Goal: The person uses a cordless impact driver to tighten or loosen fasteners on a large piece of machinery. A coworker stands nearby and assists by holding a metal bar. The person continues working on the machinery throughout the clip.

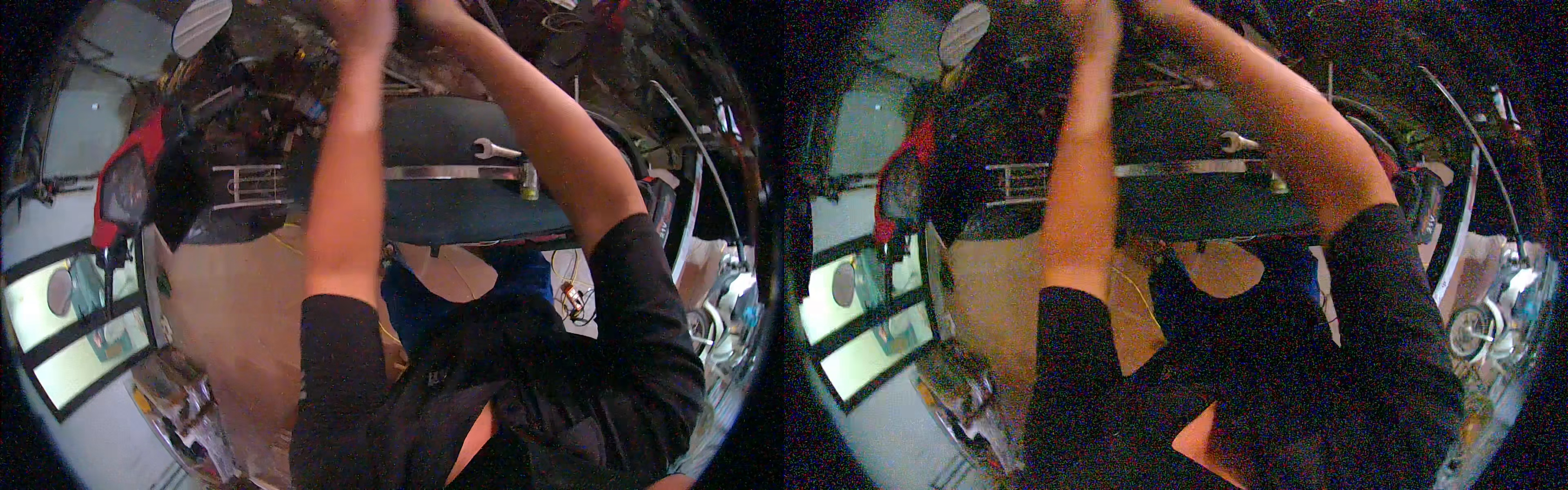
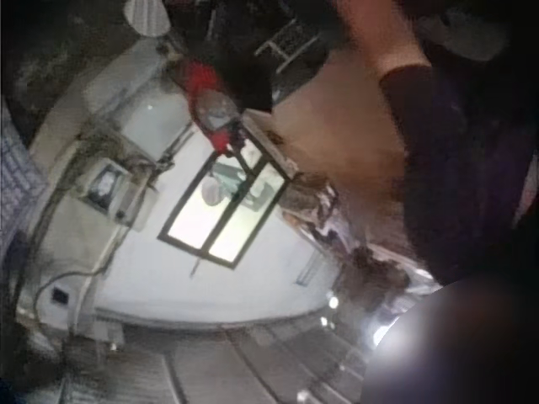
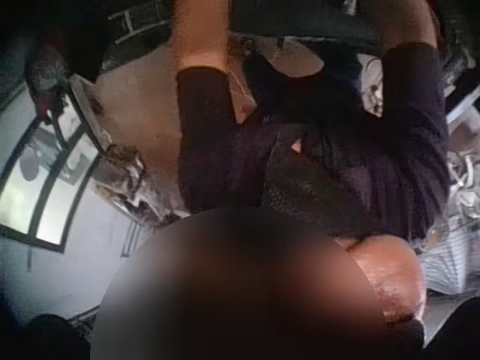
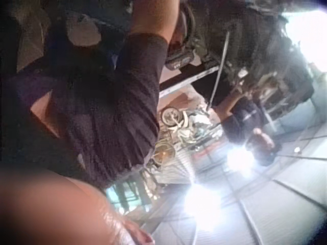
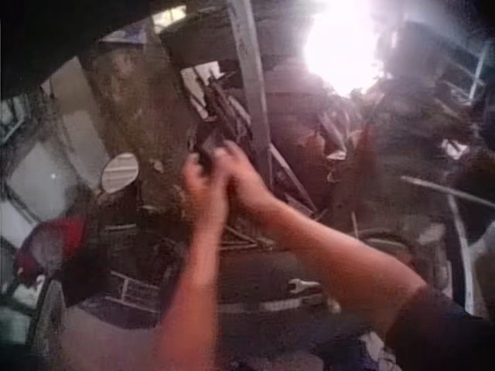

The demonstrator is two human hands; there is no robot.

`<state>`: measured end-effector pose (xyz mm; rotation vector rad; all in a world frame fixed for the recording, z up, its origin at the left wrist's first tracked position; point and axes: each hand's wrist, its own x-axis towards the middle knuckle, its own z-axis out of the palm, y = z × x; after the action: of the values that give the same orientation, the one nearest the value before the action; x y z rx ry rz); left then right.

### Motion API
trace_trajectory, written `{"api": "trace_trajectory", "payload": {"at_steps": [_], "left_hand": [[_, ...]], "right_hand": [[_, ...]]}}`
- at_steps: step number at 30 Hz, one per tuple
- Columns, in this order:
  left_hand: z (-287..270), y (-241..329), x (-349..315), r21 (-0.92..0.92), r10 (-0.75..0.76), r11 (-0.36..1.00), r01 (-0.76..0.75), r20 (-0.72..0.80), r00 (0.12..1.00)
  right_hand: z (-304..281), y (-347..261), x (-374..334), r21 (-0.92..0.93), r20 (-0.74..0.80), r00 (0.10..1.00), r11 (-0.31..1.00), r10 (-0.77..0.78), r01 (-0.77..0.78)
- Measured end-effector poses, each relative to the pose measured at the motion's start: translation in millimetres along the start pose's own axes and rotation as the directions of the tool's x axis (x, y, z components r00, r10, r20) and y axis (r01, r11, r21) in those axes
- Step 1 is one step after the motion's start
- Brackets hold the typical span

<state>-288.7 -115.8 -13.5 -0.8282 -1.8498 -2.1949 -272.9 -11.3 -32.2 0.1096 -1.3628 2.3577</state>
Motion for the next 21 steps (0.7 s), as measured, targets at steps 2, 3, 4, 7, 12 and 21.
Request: {"api": "trace_trajectory", "payload": {"at_steps": [2, 3, 4, 7, 12, 21], "left_hand": [[-59, 3, -22, 0.247, -0.092, 0.956, 0.159, -0.262, 0.961], [-93, 8, -34, 0.306, 0.084, 0.951, -0.046, -0.112, 0.990], [-109, 10, -61, 0.292, -0.035, 0.950, 0.111, -0.252, 0.967], [-120, 42, -156, 0.227, -0.103, 0.962, 0.154, -0.221, 0.970], [-16, 112, -305, 0.176, -0.245, 0.947, 0.268, -0.145, 0.959], [20, 122, -299, 0.111, -0.181, 0.970, 0.217, -0.266, 0.947]], "right_hand": [[55, 35, -11, 0.036, 0.089, 0.994, 0.997, 0.058, -0.061], [75, 48, -25, 0.016, 0.150, 0.985, 0.996, 0.081, -0.084], [83, 55, -48, -0.088, 0.257, 0.962, 0.993, 0.096, -0.076], [105, 56, -148, -0.206, 0.126, 0.936, 0.932, 0.327, -0.298], [28, -66, -312, -0.121, 0.219, 0.844, 0.872, 0.489, -0.474], [8, -77, -295, -0.207, 0.334, 0.884, 0.941, 0.326, -0.269]]}}
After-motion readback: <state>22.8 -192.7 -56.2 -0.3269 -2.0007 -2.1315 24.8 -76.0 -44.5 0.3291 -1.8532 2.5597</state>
